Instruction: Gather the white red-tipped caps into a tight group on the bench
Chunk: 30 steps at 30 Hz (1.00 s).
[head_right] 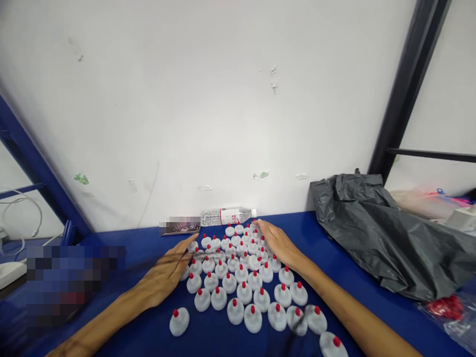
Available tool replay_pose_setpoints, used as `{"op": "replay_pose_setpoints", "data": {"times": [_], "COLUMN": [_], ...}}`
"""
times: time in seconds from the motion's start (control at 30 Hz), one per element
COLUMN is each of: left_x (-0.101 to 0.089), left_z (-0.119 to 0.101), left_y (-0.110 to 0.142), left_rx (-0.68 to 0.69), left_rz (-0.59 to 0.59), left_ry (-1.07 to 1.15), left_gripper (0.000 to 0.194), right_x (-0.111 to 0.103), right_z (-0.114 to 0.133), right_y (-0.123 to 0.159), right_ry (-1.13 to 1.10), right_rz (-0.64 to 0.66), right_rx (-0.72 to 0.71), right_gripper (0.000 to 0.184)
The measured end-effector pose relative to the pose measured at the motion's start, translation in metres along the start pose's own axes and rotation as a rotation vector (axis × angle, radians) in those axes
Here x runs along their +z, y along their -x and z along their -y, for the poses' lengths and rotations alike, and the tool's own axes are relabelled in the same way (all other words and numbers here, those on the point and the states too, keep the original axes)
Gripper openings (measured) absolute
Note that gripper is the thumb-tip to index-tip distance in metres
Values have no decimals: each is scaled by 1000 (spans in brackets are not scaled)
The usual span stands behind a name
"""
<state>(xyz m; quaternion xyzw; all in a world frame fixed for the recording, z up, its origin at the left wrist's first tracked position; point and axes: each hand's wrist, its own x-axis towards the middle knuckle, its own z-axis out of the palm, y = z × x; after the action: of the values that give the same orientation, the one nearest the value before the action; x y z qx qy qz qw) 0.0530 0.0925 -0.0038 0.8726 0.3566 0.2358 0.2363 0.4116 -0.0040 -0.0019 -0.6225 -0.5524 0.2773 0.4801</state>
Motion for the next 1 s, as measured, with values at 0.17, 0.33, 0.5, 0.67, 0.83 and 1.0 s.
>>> {"op": "replay_pose_setpoints", "data": {"times": [0.17, 0.33, 0.5, 0.67, 0.83, 1.0], "left_x": [5, 6, 4, -2, -3, 2], "left_z": [7, 9, 3, 17, 42, 53], "left_y": [-1, -1, -4, -19, -29, -29], "left_rx": [-22, -31, -14, -88, -162, -164], "left_rz": [-16, -20, -90, -181, -139, -199], "left_ry": [-12, -18, 59, 129, 199, 279], "left_gripper": [49, 50, 50, 35, 32, 33], "right_x": [0, 0, -1, -2, -4, -5], "right_z": [1, 4, 7, 5, 3, 4], "right_y": [0, 0, 2, 2, 3, 4], "right_ry": [3, 5, 16, 8, -4, 6], "right_rz": [12, 13, 16, 26, 52, 51], "right_rx": [10, 20, 19, 25, 6, -10], "right_gripper": [62, 56, 54, 60, 65, 64]}}
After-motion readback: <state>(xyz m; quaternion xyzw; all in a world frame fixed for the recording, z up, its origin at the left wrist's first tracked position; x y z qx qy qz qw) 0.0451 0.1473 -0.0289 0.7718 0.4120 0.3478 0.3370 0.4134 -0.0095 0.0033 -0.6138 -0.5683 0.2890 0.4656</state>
